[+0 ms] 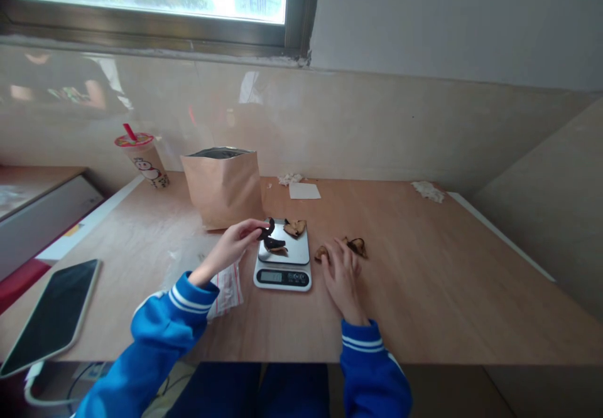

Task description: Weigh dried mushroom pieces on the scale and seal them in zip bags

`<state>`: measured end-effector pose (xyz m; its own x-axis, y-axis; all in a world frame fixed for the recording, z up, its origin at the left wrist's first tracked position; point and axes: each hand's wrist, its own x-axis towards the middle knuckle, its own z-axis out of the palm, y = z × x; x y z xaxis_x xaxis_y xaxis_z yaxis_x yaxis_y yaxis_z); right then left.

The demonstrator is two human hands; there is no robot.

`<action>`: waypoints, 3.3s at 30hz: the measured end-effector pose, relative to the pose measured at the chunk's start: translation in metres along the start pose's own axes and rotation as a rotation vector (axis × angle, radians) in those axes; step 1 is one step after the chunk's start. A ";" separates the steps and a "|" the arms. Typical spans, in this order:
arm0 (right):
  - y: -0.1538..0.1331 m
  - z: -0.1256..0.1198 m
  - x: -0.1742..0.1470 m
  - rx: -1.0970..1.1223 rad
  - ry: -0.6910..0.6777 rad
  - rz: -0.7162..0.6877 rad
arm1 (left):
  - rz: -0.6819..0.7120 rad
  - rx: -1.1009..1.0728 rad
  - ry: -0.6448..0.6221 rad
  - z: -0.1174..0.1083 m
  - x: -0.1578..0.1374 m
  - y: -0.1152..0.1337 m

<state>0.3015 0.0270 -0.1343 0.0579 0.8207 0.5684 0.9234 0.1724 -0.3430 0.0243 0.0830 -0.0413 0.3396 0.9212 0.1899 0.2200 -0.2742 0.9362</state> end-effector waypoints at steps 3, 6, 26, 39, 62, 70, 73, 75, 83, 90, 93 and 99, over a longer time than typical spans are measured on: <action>-0.001 0.000 -0.001 0.021 -0.052 -0.030 | 0.099 0.186 -0.007 0.011 0.021 -0.004; 0.002 0.002 -0.002 0.049 -0.068 -0.027 | 0.165 0.378 -0.153 0.017 0.036 -0.006; 0.010 0.010 -0.005 0.031 -0.053 -0.003 | 0.078 0.573 0.202 -0.005 -0.053 0.007; 0.012 0.012 -0.008 0.008 -0.037 0.035 | -0.068 0.792 0.035 0.010 -0.090 -0.050; 0.010 0.010 -0.006 -0.034 0.050 0.075 | 0.106 0.781 0.585 0.008 -0.108 -0.037; 0.008 0.009 -0.004 -0.017 0.098 0.072 | -0.086 0.943 0.240 -0.002 -0.106 -0.053; 0.007 0.009 -0.004 -0.020 0.054 0.059 | -0.089 0.917 0.214 -0.002 -0.106 -0.052; 0.006 0.009 -0.004 -0.024 0.030 0.059 | -0.086 0.904 0.214 -0.002 -0.106 -0.051; 0.007 0.009 -0.004 -0.031 0.005 0.065 | -0.105 0.867 0.008 -0.019 -0.101 -0.020; 0.007 0.009 -0.003 -0.004 0.019 0.060 | 0.156 0.811 0.665 -0.056 -0.015 0.070; 0.008 0.010 -0.003 -0.006 0.030 0.056 | 0.196 0.880 0.730 -0.075 0.029 0.069; 0.010 0.009 -0.004 0.020 0.028 0.055 | 0.198 1.037 0.530 -0.091 0.039 0.061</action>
<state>0.3068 0.0304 -0.1461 0.1193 0.8138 0.5687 0.9107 0.1385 -0.3892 -0.0322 0.1274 0.0502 0.0830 0.7700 0.6326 0.9268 -0.2929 0.2350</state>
